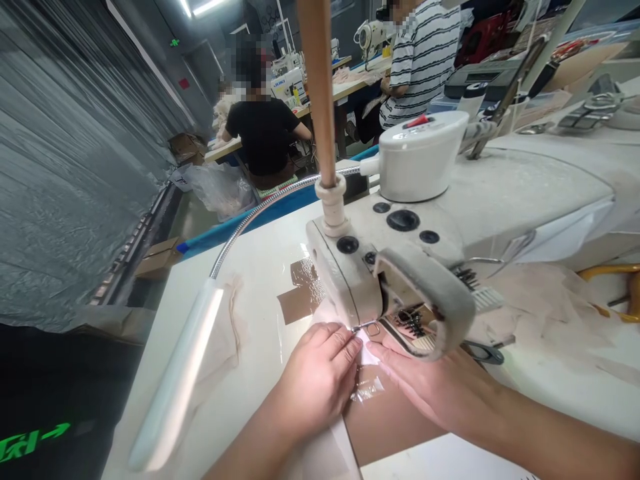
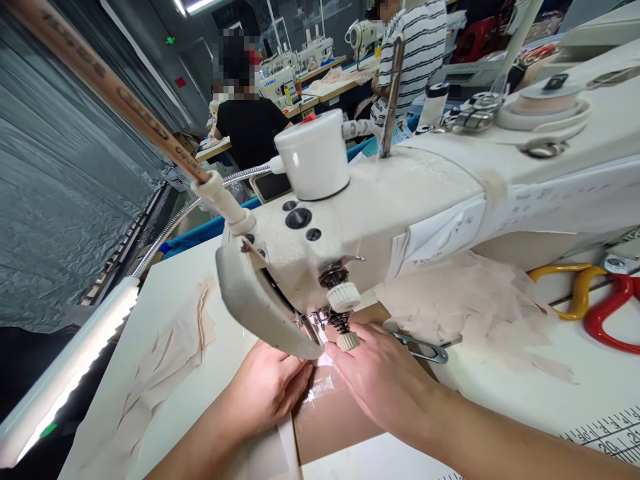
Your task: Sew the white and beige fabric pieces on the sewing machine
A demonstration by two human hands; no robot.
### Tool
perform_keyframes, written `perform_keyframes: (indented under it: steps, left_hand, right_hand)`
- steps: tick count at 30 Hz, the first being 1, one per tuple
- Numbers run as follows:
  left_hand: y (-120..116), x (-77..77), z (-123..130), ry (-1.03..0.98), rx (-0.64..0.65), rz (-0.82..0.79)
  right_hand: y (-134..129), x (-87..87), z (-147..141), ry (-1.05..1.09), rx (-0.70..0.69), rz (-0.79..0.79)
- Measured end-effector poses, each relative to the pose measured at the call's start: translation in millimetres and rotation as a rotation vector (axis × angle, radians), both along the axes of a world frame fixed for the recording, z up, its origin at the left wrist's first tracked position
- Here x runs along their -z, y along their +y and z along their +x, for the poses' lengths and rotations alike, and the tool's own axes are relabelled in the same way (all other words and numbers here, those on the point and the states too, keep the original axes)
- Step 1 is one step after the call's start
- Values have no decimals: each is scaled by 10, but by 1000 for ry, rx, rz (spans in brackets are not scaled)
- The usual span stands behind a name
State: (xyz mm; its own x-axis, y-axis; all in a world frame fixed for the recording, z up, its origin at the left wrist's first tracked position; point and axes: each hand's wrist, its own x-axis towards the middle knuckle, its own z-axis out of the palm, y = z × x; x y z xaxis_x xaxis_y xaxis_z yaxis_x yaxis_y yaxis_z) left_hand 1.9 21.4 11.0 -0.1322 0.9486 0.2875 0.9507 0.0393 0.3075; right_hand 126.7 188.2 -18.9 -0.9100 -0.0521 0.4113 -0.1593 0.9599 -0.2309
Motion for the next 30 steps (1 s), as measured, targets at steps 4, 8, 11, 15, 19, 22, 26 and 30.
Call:
perform_keyframes:
  steps: [4,8,11,15,19,22,26,30]
  left_hand:
    - [12,-9,-58,-20,-5,-8]
    - [11,7,-108,-19,-13,-8]
    - [2,23,-135,-28,-21,-13]
    - [-19,23,-158,-50,-33,-26]
    - [-51,31,-155,-46,-62,-45]
    - [-72,67,-146,-55,-92,-6]
    - [-164,52,-146,-118,-137,83]
    - [-450,-111,-22,-192,-129,37]
  right_hand:
    - [-8,4,-31,40,8,52]
    - [-12,-39,-53,15,-3,88]
    - [-16,-51,-56,29,-3,100]
    - [-17,-63,-58,35,-15,45]
    - [-8,-72,-65,26,-12,-14]
    - [5,-48,-71,60,-28,-44]
    - [35,-13,-87,68,-62,-50]
    - [63,-13,-82,75,-104,-53]
